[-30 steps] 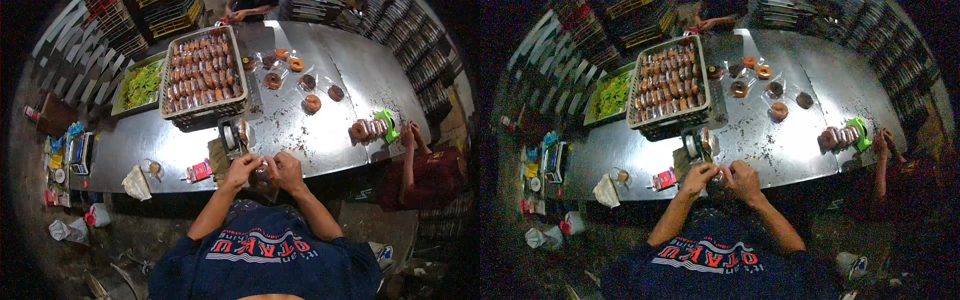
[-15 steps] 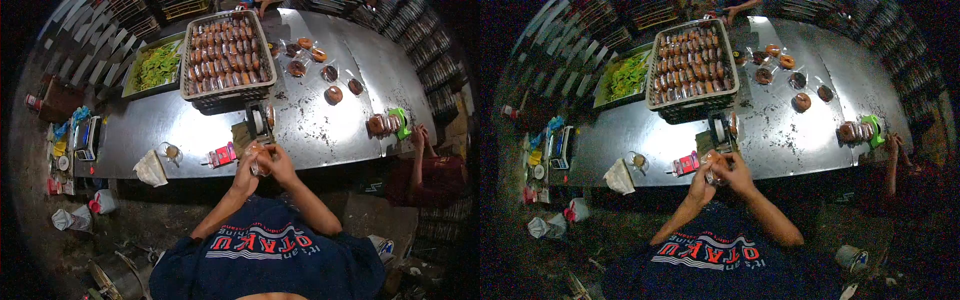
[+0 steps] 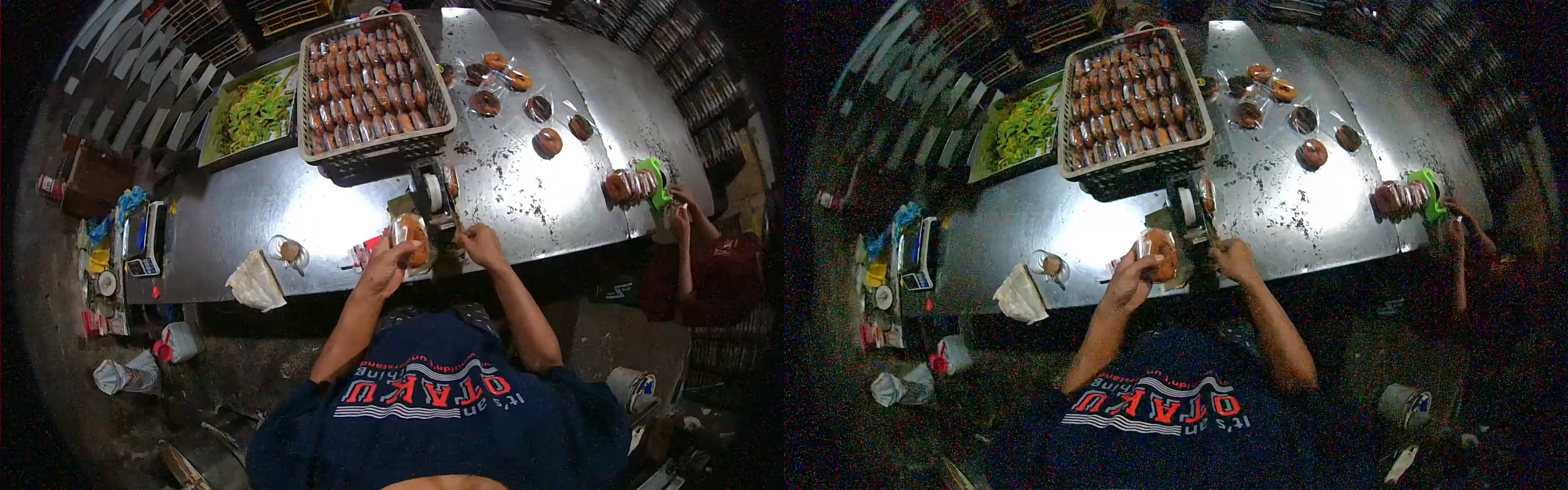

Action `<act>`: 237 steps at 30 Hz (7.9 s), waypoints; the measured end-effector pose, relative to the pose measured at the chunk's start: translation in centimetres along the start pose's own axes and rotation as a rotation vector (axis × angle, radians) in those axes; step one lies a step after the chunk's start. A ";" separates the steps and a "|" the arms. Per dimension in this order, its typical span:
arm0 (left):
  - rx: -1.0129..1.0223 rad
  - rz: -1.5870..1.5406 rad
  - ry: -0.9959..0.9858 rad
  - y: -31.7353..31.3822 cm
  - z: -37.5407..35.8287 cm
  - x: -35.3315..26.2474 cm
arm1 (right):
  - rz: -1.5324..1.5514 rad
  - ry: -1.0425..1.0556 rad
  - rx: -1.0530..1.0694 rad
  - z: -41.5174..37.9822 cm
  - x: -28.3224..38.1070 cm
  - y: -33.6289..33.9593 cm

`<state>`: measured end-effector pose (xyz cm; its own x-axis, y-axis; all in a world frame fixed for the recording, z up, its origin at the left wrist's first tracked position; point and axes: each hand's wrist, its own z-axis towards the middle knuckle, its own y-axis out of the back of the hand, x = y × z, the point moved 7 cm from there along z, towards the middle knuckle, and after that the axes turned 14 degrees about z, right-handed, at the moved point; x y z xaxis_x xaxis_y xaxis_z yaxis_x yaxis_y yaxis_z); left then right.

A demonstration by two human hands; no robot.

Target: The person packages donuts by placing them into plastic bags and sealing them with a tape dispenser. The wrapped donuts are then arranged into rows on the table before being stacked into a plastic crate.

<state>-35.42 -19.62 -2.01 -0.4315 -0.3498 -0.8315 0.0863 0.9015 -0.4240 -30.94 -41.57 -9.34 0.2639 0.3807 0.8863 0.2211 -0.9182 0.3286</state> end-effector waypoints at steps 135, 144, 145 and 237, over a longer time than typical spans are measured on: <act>0.075 0.074 -0.021 0.6 2.6 -1.7 | -0.163 0.033 -0.030 -0.2 2.0 0.0; 0.108 0.770 -0.101 -3.6 3.6 -1.6 | 0.180 0.369 0.207 -4.6 15.3 1.1; 0.194 0.728 -0.061 -4.1 3.5 -1.3 | 0.074 0.284 0.184 -3.5 13.7 1.2; 0.023 0.379 -0.047 0.0 1.3 -3.0 | 0.131 0.705 -0.133 -5.8 17.9 -0.8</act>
<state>-32.94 -18.88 0.00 -0.3236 -0.0042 -0.9462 0.2527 0.9633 -0.0907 -31.86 -34.70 8.13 -0.3976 0.1475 0.9056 0.1009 -0.9740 0.2029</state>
